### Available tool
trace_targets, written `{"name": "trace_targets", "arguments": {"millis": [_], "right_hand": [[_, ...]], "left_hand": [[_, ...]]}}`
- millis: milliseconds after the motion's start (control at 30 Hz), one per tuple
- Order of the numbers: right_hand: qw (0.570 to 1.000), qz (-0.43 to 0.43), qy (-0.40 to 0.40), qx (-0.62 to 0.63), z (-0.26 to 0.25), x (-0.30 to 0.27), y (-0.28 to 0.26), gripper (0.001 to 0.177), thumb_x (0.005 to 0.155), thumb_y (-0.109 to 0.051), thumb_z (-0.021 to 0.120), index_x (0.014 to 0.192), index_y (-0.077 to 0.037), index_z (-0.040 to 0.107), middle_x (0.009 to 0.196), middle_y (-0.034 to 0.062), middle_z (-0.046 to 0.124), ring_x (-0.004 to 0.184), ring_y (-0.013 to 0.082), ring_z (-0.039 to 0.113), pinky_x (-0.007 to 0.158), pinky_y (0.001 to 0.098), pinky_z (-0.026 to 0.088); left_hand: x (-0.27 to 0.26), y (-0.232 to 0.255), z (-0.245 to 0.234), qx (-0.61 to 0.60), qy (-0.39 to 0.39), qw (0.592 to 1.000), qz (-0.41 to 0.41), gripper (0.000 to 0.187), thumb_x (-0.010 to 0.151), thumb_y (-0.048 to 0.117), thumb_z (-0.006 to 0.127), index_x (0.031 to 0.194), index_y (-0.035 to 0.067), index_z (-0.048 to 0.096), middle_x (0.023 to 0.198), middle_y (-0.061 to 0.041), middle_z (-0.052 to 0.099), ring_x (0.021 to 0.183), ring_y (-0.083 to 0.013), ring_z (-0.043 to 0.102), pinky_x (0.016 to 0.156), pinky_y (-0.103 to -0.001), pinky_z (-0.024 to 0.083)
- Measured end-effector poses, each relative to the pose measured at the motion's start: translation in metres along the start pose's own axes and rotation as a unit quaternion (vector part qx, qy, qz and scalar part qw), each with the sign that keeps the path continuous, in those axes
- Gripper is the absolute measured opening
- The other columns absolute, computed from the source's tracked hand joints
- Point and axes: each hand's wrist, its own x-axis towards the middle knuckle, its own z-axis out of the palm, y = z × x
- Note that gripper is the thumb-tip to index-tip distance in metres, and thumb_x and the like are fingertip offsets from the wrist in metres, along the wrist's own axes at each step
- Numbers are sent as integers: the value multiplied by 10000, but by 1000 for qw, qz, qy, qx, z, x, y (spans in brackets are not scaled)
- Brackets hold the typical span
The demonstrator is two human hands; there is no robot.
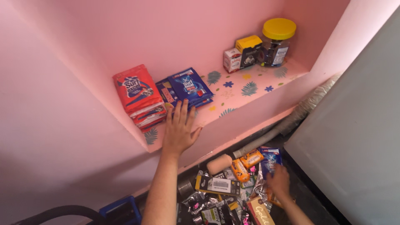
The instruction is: The person organizes various household supplies on a pink shelf. They pick up detergent packets, soap bars, and small boxes from the floor and place them neatly on the shelf.
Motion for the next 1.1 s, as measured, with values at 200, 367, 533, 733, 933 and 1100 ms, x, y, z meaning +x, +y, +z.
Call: {"name": "trace_targets", "arguments": {"millis": [200, 367, 533, 733, 933, 1100], "right_hand": [[978, 210, -4, -14, 13, 34, 37, 741, 756, -518, 819, 1346, -114, 624, 1331, 210, 609, 1222, 451, 562, 993, 545, 459], [951, 247, -107, 152, 10, 50, 34, 515, 826, -434, 838, 1121, -16, 773, 1013, 195, 784, 911, 340, 737, 830, 448, 551], [818, 288, -141, 478, 9, 42, 41, 185, 909, -81, 707, 1067, 15, 710, 937, 160, 762, 746, 252, 718, 646, 370, 583], [732, 322, -71, 596, 1, -2, 55, 256, 970, -74, 606, 1214, 4, 590, 1070, 136, 706, 893, 244, 708, 794, 418, 588], [708, 264, -91, 649, -16, -40, -1, 608, 897, 0, 625, 1437, -113, 370, 1215, 136, 634, 1016, 246, 676, 826, 436, 597], [685, 163, -80, 705, -59, -49, -69, 706, 874, 11, 622, 1484, -215, 347, 1251, 123, 606, 1038, 213, 669, 823, 428, 605]], "left_hand": [[1, 1, -1, 19, -5, 1000, 0, 719, 896, 503, 649, 1423, 24, 550, 1563, -235, 407, 1472, -385, 346, 1232, -571, 206], [2, 3, -1, 29, -8, 1000, 1, 726, 880, 502, 662, 1417, 27, 551, 1557, -234, 413, 1470, -383, 353, 1229, -568, 210], [3, 3, -1, 24, -13, 1000, -2, 726, 888, 503, 657, 1426, 29, 544, 1558, -230, 414, 1467, -376, 357, 1232, -565, 214], [1, 2, 1, 30, -12, 999, -1, 735, 898, 511, 643, 1436, 23, 531, 1566, -229, 409, 1473, -372, 356, 1228, -556, 223], [1, 1, 0, 24, -18, 1000, 0, 740, 903, 511, 635, 1443, 17, 524, 1572, -229, 402, 1475, -374, 347, 1223, -553, 227], [1, 1, -1, 20, -13, 1000, 2, 733, 913, 512, 621, 1449, 24, 521, 1581, -229, 393, 1484, -371, 340, 1222, -546, 223]]}}
